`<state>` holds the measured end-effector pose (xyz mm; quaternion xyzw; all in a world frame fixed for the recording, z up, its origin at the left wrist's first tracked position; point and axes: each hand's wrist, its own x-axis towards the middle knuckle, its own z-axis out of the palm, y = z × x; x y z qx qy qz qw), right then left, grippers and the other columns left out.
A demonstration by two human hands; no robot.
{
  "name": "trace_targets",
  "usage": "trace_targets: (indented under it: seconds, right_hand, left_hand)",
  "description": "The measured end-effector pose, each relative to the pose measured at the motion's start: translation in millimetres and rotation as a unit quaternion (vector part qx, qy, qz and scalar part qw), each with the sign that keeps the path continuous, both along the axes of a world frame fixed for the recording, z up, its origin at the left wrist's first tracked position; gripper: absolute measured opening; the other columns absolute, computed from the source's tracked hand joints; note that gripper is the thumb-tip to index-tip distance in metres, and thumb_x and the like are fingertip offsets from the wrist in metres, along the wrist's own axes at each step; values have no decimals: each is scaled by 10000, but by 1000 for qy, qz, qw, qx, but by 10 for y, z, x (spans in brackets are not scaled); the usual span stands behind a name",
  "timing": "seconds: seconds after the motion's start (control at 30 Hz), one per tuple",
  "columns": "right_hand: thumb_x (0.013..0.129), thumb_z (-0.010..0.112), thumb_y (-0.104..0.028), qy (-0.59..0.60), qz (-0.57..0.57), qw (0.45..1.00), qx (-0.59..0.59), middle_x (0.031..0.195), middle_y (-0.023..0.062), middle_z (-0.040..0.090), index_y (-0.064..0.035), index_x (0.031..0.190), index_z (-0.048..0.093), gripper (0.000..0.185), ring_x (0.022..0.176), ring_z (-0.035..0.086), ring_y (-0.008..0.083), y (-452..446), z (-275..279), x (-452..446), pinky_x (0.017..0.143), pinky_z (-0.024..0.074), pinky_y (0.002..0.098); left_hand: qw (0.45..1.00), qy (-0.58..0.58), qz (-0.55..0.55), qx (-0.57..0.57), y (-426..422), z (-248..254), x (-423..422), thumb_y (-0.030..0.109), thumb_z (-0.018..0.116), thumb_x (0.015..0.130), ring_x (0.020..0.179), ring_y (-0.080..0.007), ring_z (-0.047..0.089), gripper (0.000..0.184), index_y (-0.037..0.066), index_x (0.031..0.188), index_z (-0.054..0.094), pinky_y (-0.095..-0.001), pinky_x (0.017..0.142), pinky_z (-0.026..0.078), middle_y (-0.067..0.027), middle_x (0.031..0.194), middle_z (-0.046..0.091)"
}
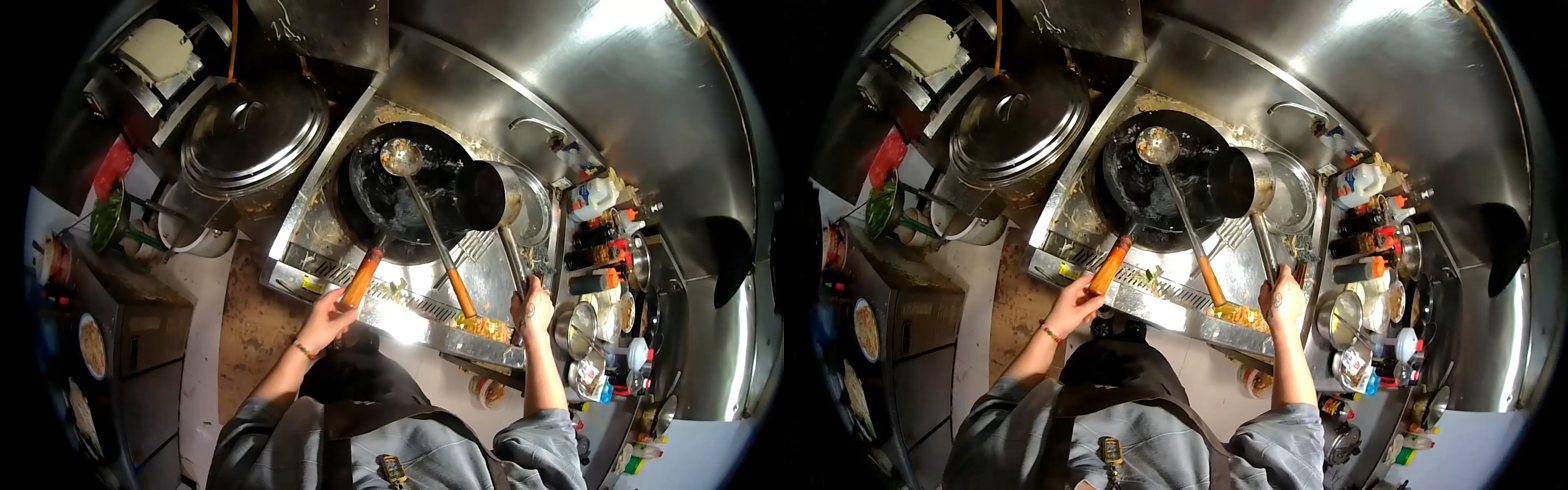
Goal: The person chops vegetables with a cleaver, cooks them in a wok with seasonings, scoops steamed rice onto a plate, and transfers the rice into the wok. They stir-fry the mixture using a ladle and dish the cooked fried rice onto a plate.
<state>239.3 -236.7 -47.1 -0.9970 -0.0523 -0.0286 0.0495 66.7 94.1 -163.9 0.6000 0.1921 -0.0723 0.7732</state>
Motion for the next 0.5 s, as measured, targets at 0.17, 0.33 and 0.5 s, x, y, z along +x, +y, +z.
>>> trace_targets:
  seconds: [0.17,0.33,0.5]
  right_hand:
    - [748,653,-90,179,-99,890,407,727,97,632,12,961,581,246,633,602,173,-476,-491,488,544,459,288]
    - [749,696,-58,190,-196,781,561,714,81,601,-50,817,494,213,576,565,174,-1207,-1045,1254,473,439,290]
    - [714,706,-205,41,-135,989,37,584,68,593,48,674,614,272,462,478,160,-1305,-1453,2016,436,377,322]
  left_hand:
    - [984,134,-49,109,193,-244,-572,170,632,826,534,-52,514,167,5,814,656,-217,459,421,-12,619,581]
    - [908,351,62,220,469,-741,-1597,258,605,810,619,-161,597,259,13,776,681,-297,610,484,-84,693,644]
    - [815,430,323,214,839,-1015,-2826,235,586,822,763,-222,611,315,7,1038,609,-346,684,501,-180,955,626]
